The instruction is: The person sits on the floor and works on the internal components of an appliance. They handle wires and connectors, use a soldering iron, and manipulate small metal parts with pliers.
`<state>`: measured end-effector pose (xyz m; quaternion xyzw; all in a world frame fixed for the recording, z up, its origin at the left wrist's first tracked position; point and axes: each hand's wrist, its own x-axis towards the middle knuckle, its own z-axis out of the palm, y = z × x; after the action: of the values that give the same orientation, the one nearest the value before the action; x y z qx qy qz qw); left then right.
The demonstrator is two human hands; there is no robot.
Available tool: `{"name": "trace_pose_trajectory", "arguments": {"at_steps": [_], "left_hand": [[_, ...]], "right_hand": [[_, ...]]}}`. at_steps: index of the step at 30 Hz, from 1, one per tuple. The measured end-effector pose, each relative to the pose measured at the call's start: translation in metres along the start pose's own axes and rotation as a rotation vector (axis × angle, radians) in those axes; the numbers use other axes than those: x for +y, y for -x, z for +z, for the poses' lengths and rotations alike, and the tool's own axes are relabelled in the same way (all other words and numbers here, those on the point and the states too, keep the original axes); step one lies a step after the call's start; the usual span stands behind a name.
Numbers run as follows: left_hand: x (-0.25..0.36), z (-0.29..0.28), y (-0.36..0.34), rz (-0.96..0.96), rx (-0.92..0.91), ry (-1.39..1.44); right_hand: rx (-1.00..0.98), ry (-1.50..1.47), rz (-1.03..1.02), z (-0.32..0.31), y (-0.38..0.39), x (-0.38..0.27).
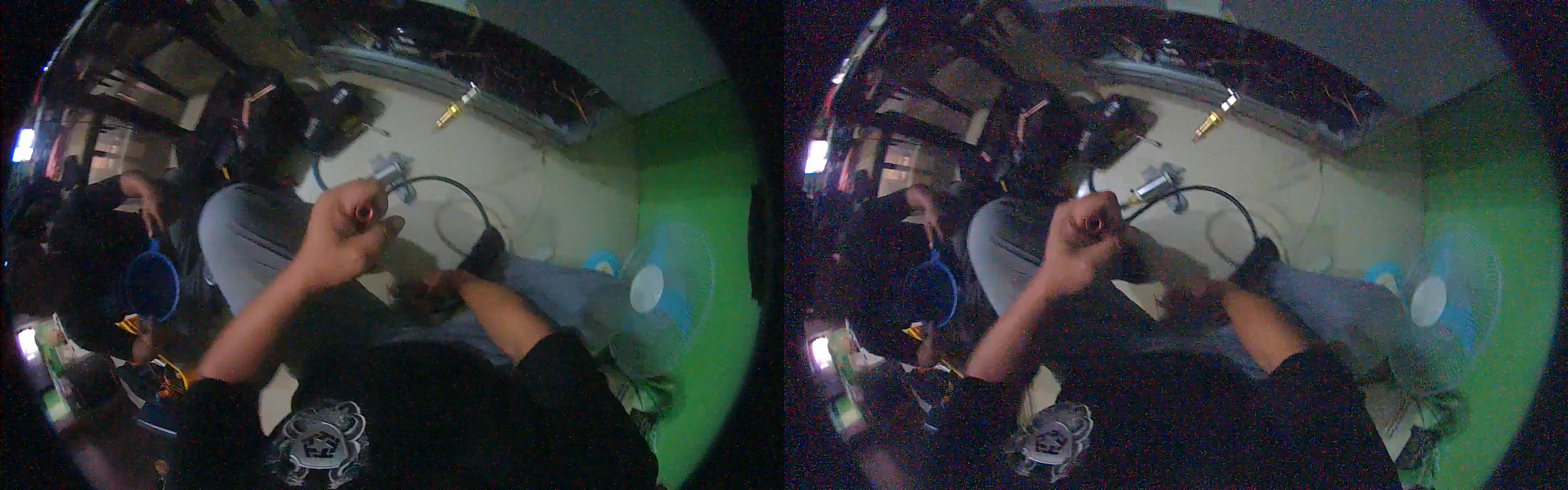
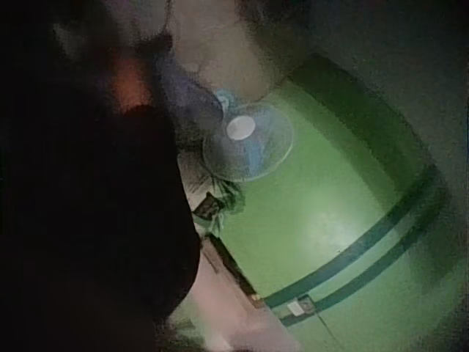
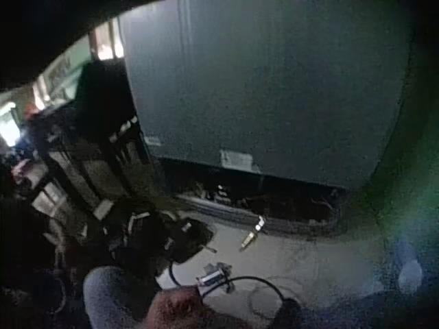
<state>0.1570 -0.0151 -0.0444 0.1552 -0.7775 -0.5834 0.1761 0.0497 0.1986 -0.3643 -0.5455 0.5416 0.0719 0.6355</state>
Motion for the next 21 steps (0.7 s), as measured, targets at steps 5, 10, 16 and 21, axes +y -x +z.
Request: {"name": "trace_pose_trajectory", "arguments": {"at_steps": [5, 10, 16, 21], "left_hand": [[-0.011, -0.007, -0.003, 0.203, 0.120, 0.177], [-0.022, -0.006, 0.001, 0.131, 0.100, 0.211], [-0.021, -0.004, 0.000, -0.038, 0.098, 0.299], [-0.014, -0.006, -0.002, -0.026, 0.026, 0.238]], "right_hand": [[-0.034, -0.054, 0.007, 0.000, -0.005, -0.013], [-0.060, -0.072, -0.014, 0.000, -0.020, -0.026], [-0.091, -0.088, 0.004, 0.006, -0.023, -0.024], [-0.110, -0.102, 0.021, 0.006, -0.025, -0.023]]}}
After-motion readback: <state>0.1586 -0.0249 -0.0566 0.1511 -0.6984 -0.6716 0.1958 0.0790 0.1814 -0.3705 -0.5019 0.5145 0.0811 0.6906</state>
